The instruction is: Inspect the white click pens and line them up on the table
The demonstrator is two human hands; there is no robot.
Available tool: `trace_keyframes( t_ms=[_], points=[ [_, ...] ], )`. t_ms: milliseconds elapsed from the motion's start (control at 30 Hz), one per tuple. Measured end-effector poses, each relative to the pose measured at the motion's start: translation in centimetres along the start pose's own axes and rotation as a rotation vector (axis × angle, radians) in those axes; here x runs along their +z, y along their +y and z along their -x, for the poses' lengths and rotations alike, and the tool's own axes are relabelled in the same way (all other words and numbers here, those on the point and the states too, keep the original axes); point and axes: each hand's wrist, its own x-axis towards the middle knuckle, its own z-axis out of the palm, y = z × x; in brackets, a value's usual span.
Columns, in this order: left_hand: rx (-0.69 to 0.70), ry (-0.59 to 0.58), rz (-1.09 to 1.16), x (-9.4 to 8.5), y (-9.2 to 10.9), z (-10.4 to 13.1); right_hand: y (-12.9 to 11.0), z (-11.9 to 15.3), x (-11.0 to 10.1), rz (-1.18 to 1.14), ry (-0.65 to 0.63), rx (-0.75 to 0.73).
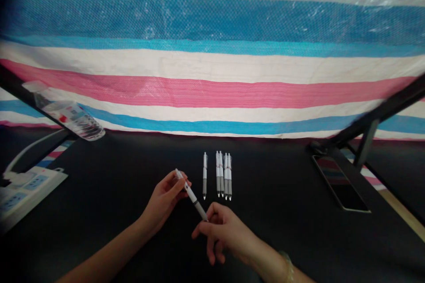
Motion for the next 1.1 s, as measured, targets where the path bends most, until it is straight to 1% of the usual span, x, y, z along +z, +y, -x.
trace_keyframes(
  t_ms=[67,200,333,500,700,800,900,1033,1100],
  points=[
    [0.001,0.003,0.001,-0.02,-0.03,-0.01,0.21,-0.16,-0.17,-0.005,-0.003,-0.009],
    [0.003,0.007,-0.018,0.1,-0.01,0.09,0.45,-0.28,-0.22,-0.085,-0.059,0.007],
    [-0.008,0.004,-0.037,0.39,0.04,0.29,0.26,-0.1,-0.01,-0.03,-0.029,-0.018],
    [-0.005,0.003,-0.022,0.36,-0.13,0.23,0.03,-0.07,0.01,-0.039,-0.074,0.014],
    [0.015,0.036,-0.007,0.26,-0.38,0.03,0.54,-0.34,-0.18,0.043,-0.033,0.006],
    [0.003,0.03,0.024,0.28,-0.29,0.05,0.77,-0.45,-0.37,-0.013,-0.057,-0.018],
    [-0.003,0.031,0.028,0.21,-0.28,0.09,0.68,-0.45,-0.42,-0.068,-0.079,-0.005],
    [0.036,0.043,-0.029,0.11,-0.41,0.2,0.67,-0.51,-0.28,0.005,-0.04,-0.031],
    [0.048,0.02,-0.041,0.11,-0.4,0.27,0.85,-0.62,-0.27,0.057,-0.025,-0.043]
  ],
)
